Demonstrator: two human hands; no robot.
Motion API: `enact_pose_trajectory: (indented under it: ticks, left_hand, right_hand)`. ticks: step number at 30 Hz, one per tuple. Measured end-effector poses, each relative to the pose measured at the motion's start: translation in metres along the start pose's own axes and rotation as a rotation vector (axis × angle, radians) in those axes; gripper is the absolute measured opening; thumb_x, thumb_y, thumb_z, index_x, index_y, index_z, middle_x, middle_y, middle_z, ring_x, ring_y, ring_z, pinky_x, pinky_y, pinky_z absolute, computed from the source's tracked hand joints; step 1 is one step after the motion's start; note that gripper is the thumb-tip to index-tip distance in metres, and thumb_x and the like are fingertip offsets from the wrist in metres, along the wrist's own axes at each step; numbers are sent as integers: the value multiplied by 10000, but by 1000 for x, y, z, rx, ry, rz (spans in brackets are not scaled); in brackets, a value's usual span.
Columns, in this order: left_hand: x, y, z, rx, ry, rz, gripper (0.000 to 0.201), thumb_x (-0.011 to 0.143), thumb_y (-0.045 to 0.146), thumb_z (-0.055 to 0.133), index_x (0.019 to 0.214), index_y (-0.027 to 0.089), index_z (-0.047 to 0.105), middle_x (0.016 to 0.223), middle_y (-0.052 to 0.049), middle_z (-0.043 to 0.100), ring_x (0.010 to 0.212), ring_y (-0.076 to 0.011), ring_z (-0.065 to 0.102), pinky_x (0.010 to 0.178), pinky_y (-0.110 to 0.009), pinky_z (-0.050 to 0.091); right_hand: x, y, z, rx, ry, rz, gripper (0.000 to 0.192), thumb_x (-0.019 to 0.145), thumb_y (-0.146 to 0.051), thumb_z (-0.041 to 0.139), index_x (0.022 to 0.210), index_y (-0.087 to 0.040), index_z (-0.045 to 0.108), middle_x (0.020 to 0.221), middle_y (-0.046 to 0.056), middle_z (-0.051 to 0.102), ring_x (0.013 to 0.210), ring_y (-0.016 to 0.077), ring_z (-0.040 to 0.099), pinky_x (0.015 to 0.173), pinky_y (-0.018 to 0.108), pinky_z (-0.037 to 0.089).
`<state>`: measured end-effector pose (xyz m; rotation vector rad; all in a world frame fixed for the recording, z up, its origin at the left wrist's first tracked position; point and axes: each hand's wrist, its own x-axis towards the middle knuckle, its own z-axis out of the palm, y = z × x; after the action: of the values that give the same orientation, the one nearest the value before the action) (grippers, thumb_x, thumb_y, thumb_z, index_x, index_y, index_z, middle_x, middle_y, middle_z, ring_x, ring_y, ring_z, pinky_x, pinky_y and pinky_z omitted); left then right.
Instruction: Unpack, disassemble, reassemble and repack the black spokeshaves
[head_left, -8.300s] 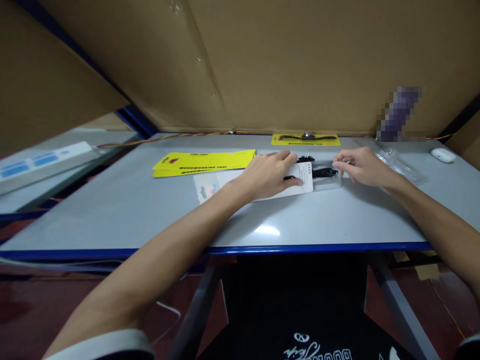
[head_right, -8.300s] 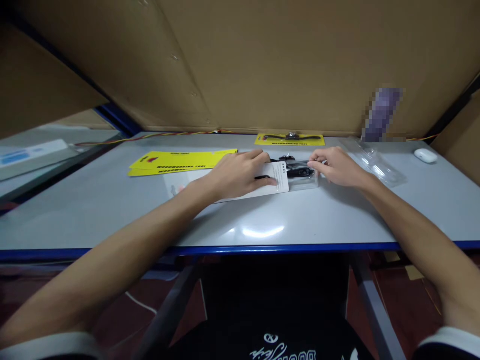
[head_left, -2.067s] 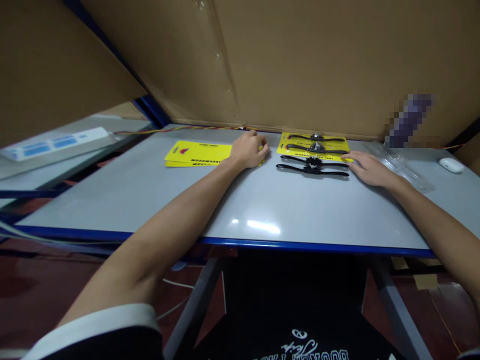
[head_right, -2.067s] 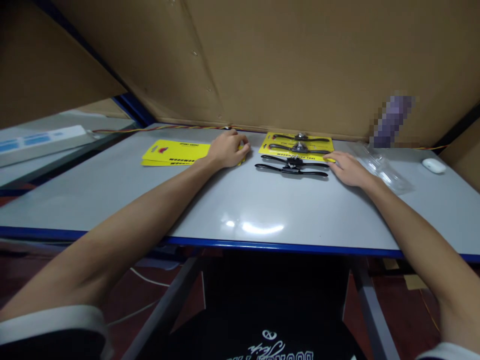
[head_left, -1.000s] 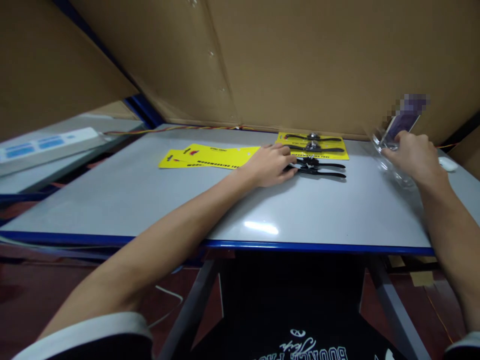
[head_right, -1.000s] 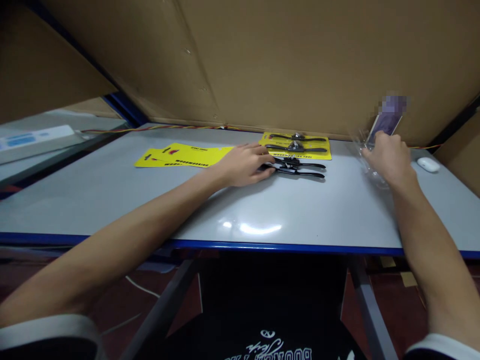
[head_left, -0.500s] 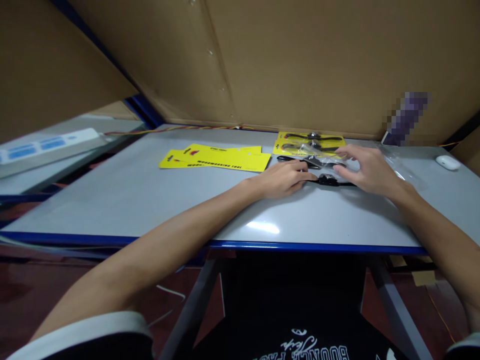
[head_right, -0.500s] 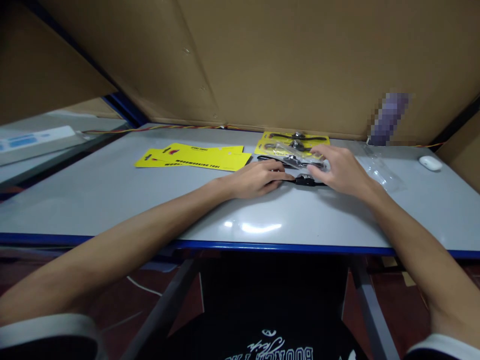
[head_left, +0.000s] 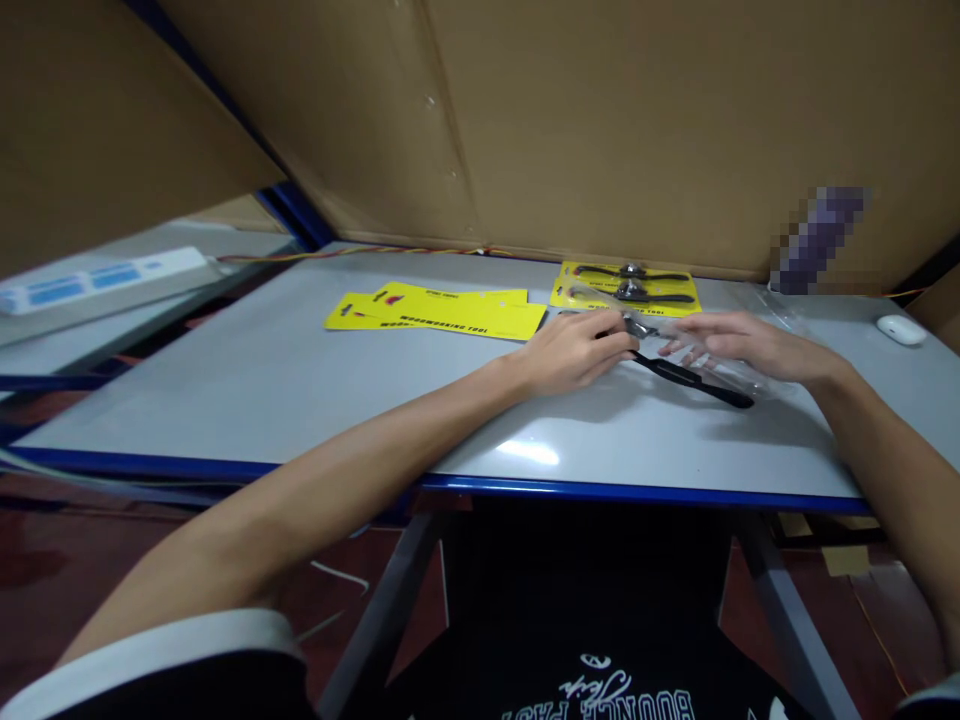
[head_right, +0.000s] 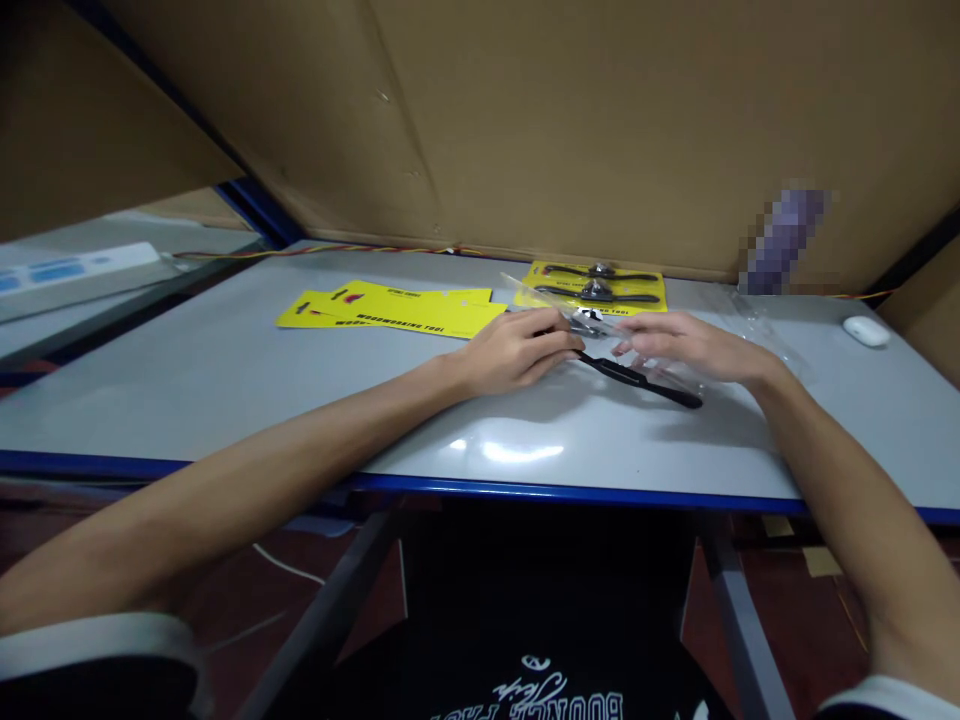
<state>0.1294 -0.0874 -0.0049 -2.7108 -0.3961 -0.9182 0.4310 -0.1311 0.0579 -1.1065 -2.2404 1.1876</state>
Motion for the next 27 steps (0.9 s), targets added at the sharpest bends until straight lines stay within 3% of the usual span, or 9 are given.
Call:
enact_pose_trajectory:
  ticks: [2,5,8,12,19,24,27]
  left_hand:
    - [2,2,-4,-9,20,-45,453,1196,402,343,1129,218,752,991,-90,731,896,-204,696,752,-318,538]
    - [6,7,-12,-4,-15,-173,552,1196,448,250,1087,226,744,1004,-109,733,938,-237,684,814,-375,542]
    - [10,14,-20,-4,-58,-285,593,1183,493,208,1107,255,745,1059,-124,739,1000,-281,666,892,-459,529]
    - [15,25,-29,5,-14,-357,615,1172,541,185,1118,282,740,1075,-111,729,1049,-308,649,990,-543,475]
    - [19,34,-36,-58,23,-449,562,1173,488,182,1237,286,702,1129,-124,704,1169,-340,628,1009,-573,465]
    - [22,25,-30,-30,24,-526,522,1183,430,213,1190,243,701,1145,-131,680,1120,-322,628,972,-511,492]
    - [22,16,-22,-3,-14,-565,459,1170,380,298,1112,217,723,1109,-123,697,1094,-319,609,984,-513,478]
  right_hand:
    - [-1,2,-6,54,-135,9,667,900,-641,782,1444,-257,740,1375,109,767,1138,291,733,876,394,638]
    - [-2,2,-8,43,-209,46,704,856,-551,842,1493,-280,721,1266,79,782,1038,265,737,872,402,637]
    - [-1,1,-5,77,-173,69,709,850,-526,840,1498,-264,722,1037,58,786,863,242,732,783,399,627]
    - [3,4,0,216,-84,118,697,821,-497,881,1442,-212,747,878,44,780,703,207,703,698,372,610]
    - [7,9,9,320,-93,239,707,809,-443,927,1456,-225,745,880,30,799,733,197,727,685,332,627]
    - [10,9,18,475,-127,178,692,833,-603,912,1388,-222,753,1166,95,814,810,191,752,667,311,629]
    - [13,9,23,432,-161,158,722,812,-571,941,1400,-216,719,1086,83,813,728,175,735,622,293,598]
